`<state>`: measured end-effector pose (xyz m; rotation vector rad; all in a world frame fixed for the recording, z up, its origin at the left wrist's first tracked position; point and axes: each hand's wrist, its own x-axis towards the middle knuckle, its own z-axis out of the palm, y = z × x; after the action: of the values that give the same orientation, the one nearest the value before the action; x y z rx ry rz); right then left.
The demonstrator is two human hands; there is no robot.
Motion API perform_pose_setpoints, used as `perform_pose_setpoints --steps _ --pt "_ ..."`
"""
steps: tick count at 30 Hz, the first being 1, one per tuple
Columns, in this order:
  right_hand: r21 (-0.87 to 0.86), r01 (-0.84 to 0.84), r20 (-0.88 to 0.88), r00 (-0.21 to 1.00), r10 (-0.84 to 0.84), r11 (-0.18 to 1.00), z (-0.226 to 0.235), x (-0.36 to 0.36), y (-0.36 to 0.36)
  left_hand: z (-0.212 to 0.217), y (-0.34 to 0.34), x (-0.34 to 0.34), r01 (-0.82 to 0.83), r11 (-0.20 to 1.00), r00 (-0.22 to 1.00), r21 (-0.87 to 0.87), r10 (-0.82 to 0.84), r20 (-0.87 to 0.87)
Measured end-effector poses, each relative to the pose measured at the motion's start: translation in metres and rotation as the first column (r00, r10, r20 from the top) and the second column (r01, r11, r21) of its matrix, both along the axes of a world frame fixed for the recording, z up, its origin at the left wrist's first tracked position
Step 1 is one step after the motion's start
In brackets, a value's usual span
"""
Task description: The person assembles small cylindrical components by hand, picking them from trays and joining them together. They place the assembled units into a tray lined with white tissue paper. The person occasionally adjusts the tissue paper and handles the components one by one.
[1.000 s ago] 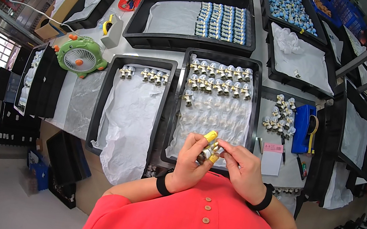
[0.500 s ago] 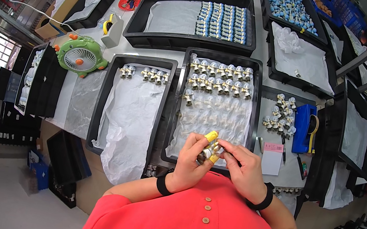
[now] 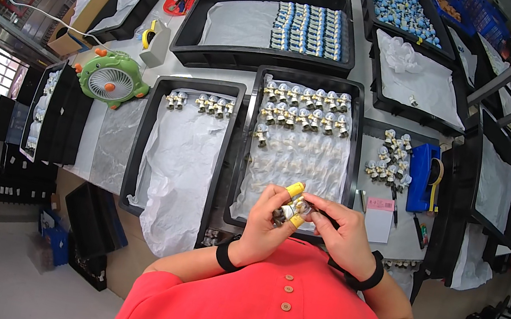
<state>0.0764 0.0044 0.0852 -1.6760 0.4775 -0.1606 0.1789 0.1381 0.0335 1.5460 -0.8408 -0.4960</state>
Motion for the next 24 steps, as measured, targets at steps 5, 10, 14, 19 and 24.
perform_pose_setpoints --steps 5,10,14,19,24 --pt "-0.211 -0.015 0.074 0.997 0.031 0.977 -0.003 -0.001 0.0 0.004 -0.001 -0.001 -0.006 1.0 0.998 0.008 0.005 0.064" --pt "-0.272 -0.045 0.033 0.998 0.057 0.961 -0.005 -0.002 -0.002 0.007 -0.001 -0.001 -0.032 0.999 0.984 0.031 0.026 0.173" --pt "0.012 0.013 -0.014 1.0 -0.013 1.0 -0.003 -0.002 0.0 0.005 0.0 -0.001 -0.033 0.999 0.981 0.02 0.028 0.193" --pt "-0.306 -0.023 0.069 0.997 0.046 0.952 -0.006 -0.003 0.0 0.007 0.001 -0.002 -0.041 0.998 0.975 0.044 0.03 0.22" --pt "-0.278 -0.029 0.053 0.998 0.045 0.96 -0.01 -0.005 -0.001 0.006 0.0 -0.003 -0.054 0.998 0.968 0.017 0.048 0.247"
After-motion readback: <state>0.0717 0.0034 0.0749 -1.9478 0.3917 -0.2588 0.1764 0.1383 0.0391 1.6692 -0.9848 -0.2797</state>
